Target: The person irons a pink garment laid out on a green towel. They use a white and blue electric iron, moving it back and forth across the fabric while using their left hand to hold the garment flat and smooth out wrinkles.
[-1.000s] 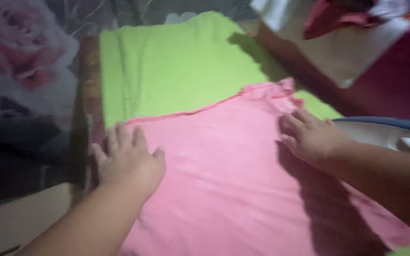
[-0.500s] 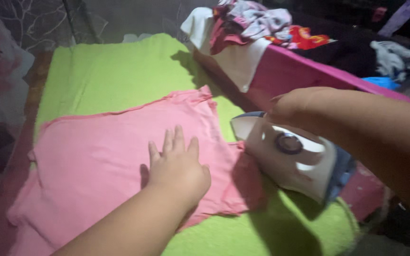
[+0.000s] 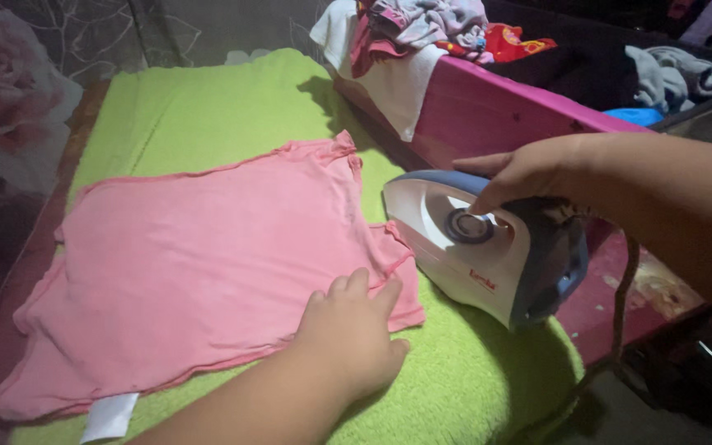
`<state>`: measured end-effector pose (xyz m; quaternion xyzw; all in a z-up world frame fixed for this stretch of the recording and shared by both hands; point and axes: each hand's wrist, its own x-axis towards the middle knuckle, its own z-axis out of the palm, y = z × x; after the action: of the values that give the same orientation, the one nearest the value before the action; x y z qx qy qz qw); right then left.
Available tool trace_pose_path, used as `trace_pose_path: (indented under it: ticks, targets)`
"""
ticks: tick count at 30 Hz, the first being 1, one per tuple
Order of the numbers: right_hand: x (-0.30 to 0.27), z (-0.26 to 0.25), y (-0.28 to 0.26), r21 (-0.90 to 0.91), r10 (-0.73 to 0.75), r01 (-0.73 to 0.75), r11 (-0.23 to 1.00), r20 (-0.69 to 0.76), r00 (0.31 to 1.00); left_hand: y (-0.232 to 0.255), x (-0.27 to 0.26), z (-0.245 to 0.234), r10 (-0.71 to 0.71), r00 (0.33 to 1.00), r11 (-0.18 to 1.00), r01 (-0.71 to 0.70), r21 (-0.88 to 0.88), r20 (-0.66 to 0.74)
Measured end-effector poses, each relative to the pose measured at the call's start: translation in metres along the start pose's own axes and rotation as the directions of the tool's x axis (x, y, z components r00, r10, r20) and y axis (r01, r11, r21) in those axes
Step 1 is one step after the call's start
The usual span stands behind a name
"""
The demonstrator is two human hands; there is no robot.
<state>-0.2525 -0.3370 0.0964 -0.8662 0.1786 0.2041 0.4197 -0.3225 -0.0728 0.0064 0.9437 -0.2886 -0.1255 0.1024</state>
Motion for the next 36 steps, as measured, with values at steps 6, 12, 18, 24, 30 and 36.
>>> trace_pose_path:
  ticks: [6, 12, 18, 24, 30, 36]
  targets:
    - [-0.036, -0.009, -0.001, 0.133, -0.024, 0.041, 0.990, -0.128, 0.991, 0.010, 0.011, 0.009, -0.003, 0.992, 1.000, 0.005, 0.011, -0.123]
    - [-0.042, -0.027, 0.005, -0.043, -0.086, 0.079, 0.996, -0.212, 0.974, 0.014, 0.045, 0.019, -0.081, 0.980, 0.996, 0.071, -0.059, -0.184]
    - [-0.039, -0.016, 0.010, -0.041, -0.132, 0.126, 0.991, -0.247, 0.960, -0.004, 0.084, 0.014, -0.207, 0.934, 0.045, 0.305, -0.951, 0.289]
    - [-0.033, -0.007, 0.007, -0.216, -0.091, 0.030, 0.976, -0.277, 0.956, -0.027, 0.128, 0.010, -0.107, 0.962, 0.955, 0.029, -0.295, -0.252]
    - [-0.022, 0.001, 0.013, -0.106, 0.097, -0.133, 0.985, -0.296, 0.950, -0.035, 0.165, -0.001, -0.030, 0.998, 0.989, 0.037, 0.146, -0.050]
    - [-0.013, -0.005, 0.021, -0.255, 0.118, -0.210, 0.944, -0.335, 0.935, -0.024, 0.175, -0.013, -0.122, 0.976, 0.986, 0.097, -0.138, -0.181]
